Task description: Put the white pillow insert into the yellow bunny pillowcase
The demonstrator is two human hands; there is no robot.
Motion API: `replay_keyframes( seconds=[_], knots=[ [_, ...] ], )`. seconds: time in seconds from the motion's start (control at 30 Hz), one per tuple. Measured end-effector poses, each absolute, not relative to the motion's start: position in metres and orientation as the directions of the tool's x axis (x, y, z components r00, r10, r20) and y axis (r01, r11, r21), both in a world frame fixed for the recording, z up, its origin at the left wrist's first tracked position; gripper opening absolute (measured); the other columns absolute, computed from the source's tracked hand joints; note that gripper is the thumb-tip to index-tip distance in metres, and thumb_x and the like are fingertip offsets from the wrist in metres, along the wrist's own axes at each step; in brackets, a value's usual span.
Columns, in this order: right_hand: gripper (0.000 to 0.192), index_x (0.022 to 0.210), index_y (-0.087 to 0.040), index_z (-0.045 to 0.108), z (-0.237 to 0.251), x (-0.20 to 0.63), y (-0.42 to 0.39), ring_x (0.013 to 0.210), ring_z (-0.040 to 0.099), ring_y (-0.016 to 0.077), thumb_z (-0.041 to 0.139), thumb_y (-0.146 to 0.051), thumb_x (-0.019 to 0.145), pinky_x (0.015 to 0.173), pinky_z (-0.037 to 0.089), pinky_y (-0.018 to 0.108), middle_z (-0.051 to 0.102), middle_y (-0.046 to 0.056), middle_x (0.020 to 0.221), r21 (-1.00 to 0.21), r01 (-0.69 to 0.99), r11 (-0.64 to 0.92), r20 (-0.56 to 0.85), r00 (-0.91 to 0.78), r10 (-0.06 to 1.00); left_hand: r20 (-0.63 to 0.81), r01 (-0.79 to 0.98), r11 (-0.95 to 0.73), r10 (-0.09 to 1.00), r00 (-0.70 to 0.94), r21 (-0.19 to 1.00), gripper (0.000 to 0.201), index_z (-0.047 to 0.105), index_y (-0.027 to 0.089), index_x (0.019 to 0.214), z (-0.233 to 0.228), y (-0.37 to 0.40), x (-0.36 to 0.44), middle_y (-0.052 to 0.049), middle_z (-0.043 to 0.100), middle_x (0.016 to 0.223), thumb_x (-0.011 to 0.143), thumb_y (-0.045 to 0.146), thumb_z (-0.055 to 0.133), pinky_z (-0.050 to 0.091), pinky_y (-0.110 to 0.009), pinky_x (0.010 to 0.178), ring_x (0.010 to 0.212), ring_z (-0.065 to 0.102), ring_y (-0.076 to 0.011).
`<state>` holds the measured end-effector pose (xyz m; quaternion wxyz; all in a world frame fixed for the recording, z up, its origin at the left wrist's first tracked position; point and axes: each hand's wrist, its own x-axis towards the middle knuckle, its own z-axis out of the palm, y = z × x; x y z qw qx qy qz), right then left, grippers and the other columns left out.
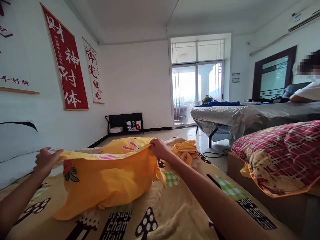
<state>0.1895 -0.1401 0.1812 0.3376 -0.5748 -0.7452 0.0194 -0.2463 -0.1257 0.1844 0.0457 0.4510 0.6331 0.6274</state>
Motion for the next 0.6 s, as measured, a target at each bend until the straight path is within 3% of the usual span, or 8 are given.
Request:
replay_keyframes(
  seconds=[0.07, 0.13, 0.2, 0.23, 0.33, 0.4, 0.5, 0.6],
  knots=[
    [0.019, 0.071, -0.012, 0.064, 0.18, 0.164, -0.144, 0.059, 0.043, 0.0061, 0.05, -0.02, 0.082, 0.055, 0.029, 0.019, 0.058, 0.0, 0.065, -0.49, 0.78, 0.388, 0.44, -0.163, 0.883, 0.581, 0.653, -0.181, 0.665, -0.469, 0.735, 0.068, 0.034, 0.015, 0.133, 0.18, -0.13, -0.213, -0.02, 0.026, 0.151, 0.08, 0.051, 0.058, 0.013, -0.063, 0.11, 0.14, 0.019, -0.0431],
    [0.017, 0.068, -0.011, 0.063, 0.178, 0.138, -0.149, 0.055, 0.042, 0.0052, 0.055, -0.022, 0.078, 0.052, 0.028, 0.018, 0.055, -0.002, 0.059, -0.548, 0.721, 0.424, 0.413, -0.207, 0.887, 0.608, 0.709, -0.413, 0.794, -0.027, 0.571, 0.079, 0.024, 0.019, 0.144, 0.177, -0.143, -0.17, -0.017, 0.03, 0.153, 0.08, 0.053, 0.055, 0.028, -0.048, 0.111, 0.14, 0.028, -0.0334],
    [0.015, 0.068, -0.011, 0.064, 0.176, 0.115, -0.157, 0.055, 0.044, 0.0049, 0.057, -0.022, 0.075, 0.052, 0.029, 0.017, 0.055, -0.002, 0.059, -0.579, 0.676, 0.456, 0.414, -0.237, 0.879, 0.481, 0.63, -0.634, 0.765, 0.428, 0.448, 0.087, 0.023, 0.024, 0.147, 0.172, -0.16, -0.124, -0.012, 0.037, 0.15, 0.075, 0.052, 0.064, 0.033, -0.041, 0.108, 0.139, 0.032, -0.0292],
    [0.015, 0.068, -0.012, 0.064, 0.174, 0.106, -0.162, 0.057, 0.045, 0.005, 0.057, -0.023, 0.075, 0.053, 0.03, 0.017, 0.056, -0.002, 0.059, -0.592, 0.653, 0.472, 0.419, -0.252, 0.873, 0.422, 0.618, -0.676, 0.735, 0.53, 0.402, 0.088, 0.029, 0.024, 0.145, 0.169, -0.168, -0.104, -0.012, 0.045, 0.145, 0.071, 0.049, 0.069, 0.036, -0.04, 0.105, 0.135, 0.039, -0.0293],
    [0.016, 0.075, -0.013, 0.066, 0.168, 0.094, -0.182, 0.066, 0.052, 0.0065, 0.055, -0.025, 0.077, 0.059, 0.036, 0.017, 0.062, -0.001, 0.07, -0.662, 0.487, 0.57, 0.42, -0.389, 0.82, 0.462, 0.638, -0.669, 0.736, 0.496, 0.382, 0.036, 0.06, 0.018, 0.105, 0.161, -0.18, -0.065, -0.007, 0.068, 0.1, 0.074, 0.035, 0.062, 0.045, -0.032, 0.08, 0.091, 0.061, -0.0234],
    [0.02, 0.089, -0.016, 0.069, 0.166, 0.1, -0.194, 0.078, 0.057, 0.0087, 0.057, -0.027, 0.078, 0.069, 0.041, 0.019, 0.067, 0.0, 0.09, -0.689, 0.347, 0.637, 0.448, -0.487, 0.75, 0.509, 0.641, -0.633, 0.76, 0.405, 0.434, 0.017, 0.058, 0.018, 0.078, 0.156, -0.177, -0.061, -0.002, 0.064, 0.074, 0.077, 0.035, 0.055, 0.04, -0.027, 0.065, 0.068, 0.054, -0.0168],
    [0.041, 0.118, -0.023, 0.063, 0.161, 0.119, -0.205, 0.097, 0.057, 0.0122, 0.058, -0.027, 0.078, 0.082, 0.044, 0.024, 0.062, 0.002, 0.117, -0.656, 0.339, 0.674, 0.493, -0.484, 0.723, 0.572, 0.653, -0.608, 0.759, 0.311, 0.451, 0.035, 0.047, 0.018, 0.061, 0.153, -0.169, -0.072, 0.002, 0.049, 0.057, 0.08, 0.047, 0.053, 0.03, -0.025, 0.058, 0.059, 0.041, -0.0123],
    [0.054, 0.125, -0.023, 0.056, 0.146, 0.131, -0.205, 0.1, 0.056, 0.0148, 0.064, -0.022, 0.071, 0.087, 0.043, 0.028, 0.061, 0.004, 0.118, -0.596, 0.523, 0.609, 0.483, -0.372, 0.793, 0.686, 0.67, -0.606, 0.701, 0.196, 0.428, 0.049, 0.032, 0.017, 0.053, 0.159, -0.17, -0.08, 0.005, 0.027, 0.051, 0.083, 0.053, 0.048, 0.022, -0.026, 0.055, 0.053, 0.027, -0.0094]
  ],
)
